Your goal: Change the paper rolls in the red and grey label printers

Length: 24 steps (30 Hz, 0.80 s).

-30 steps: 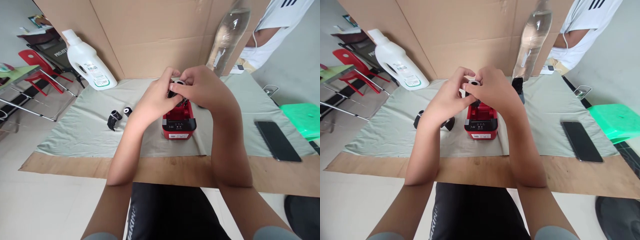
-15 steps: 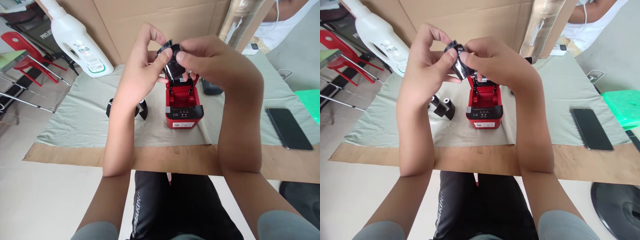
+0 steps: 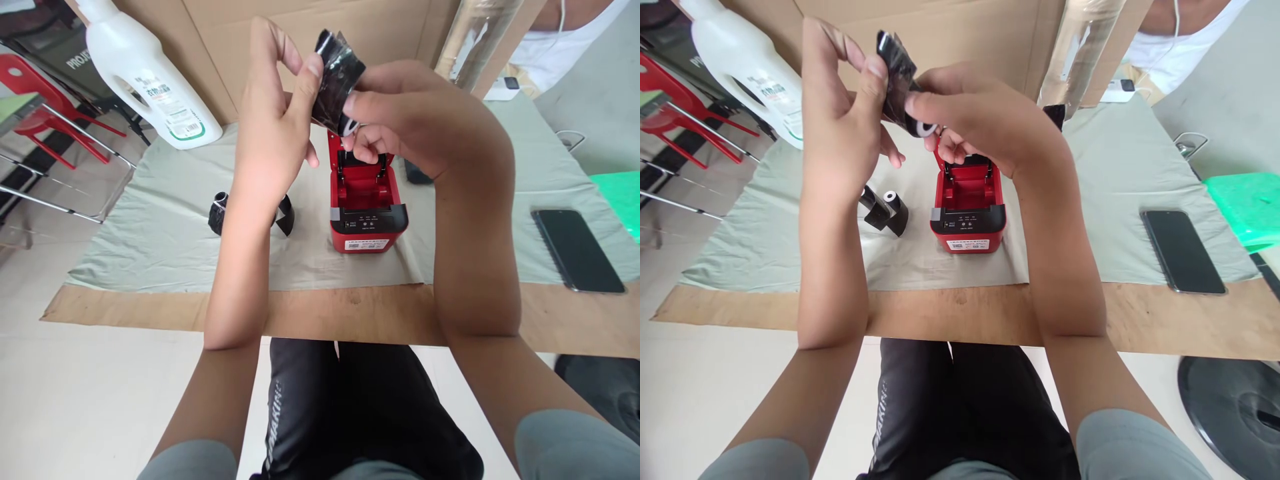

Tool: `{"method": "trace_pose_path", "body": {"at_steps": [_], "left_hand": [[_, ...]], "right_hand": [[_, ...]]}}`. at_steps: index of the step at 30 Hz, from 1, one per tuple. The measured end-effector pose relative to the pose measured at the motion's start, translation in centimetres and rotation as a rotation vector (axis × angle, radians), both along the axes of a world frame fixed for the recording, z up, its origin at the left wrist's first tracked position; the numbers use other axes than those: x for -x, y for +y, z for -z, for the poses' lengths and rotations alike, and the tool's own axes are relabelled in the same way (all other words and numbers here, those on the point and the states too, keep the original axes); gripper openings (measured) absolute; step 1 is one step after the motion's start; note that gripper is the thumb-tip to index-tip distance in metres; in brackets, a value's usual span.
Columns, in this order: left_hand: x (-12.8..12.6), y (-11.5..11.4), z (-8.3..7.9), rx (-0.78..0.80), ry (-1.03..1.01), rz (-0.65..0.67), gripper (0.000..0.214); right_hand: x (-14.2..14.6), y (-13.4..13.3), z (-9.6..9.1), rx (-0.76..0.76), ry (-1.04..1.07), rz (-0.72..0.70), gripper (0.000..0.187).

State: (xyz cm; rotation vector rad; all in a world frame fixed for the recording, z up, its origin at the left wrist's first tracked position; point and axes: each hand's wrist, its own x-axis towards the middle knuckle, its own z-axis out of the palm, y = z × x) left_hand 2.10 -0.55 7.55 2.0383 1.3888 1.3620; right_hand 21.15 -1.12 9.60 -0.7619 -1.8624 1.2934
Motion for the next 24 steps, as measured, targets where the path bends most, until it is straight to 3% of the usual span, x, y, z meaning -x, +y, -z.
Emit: {"method": "trace_pose_path", "body": {"at_steps": [4, 6, 11, 16, 20, 24], "left_hand": [[0.3, -1.2, -1.2, 0.019, -0.052, 0.115, 0.027], [1.0, -1.9, -2.1, -0.005, -0.055, 0.136, 0.034], [3.2, -2.6, -3.2, 0.014, 0.245, 0.365, 0.029], [3.3, -2.9, -3.2, 0.137, 0.249, 0.280, 0.042], [2.2, -3.0, -2.9, 0.179, 0.396, 0.242, 0.035], [1.5, -2.4, -1.8, 0.239, 0.451, 0.254, 0.038]], "right_hand": [[0.0, -0.6, -0.5, -0.115, -0.139, 0.049, 0.011], [-0.4, -0.9, -0.8, -0.134, -0.218, 0.066, 0.006], [-1.0, -1.6, -1.8, -0.145, -0.363, 0.103, 0.015], [-0.9, -1.8, -2.2, -0.193, -0.526, 0.128, 0.003], [-0.8, -1.8, -2.0, -0.283, -0.634, 0.241, 0.025], [-0.9, -1.3, -1.4, -0.279, -0.713, 0.234, 0.012]]}}
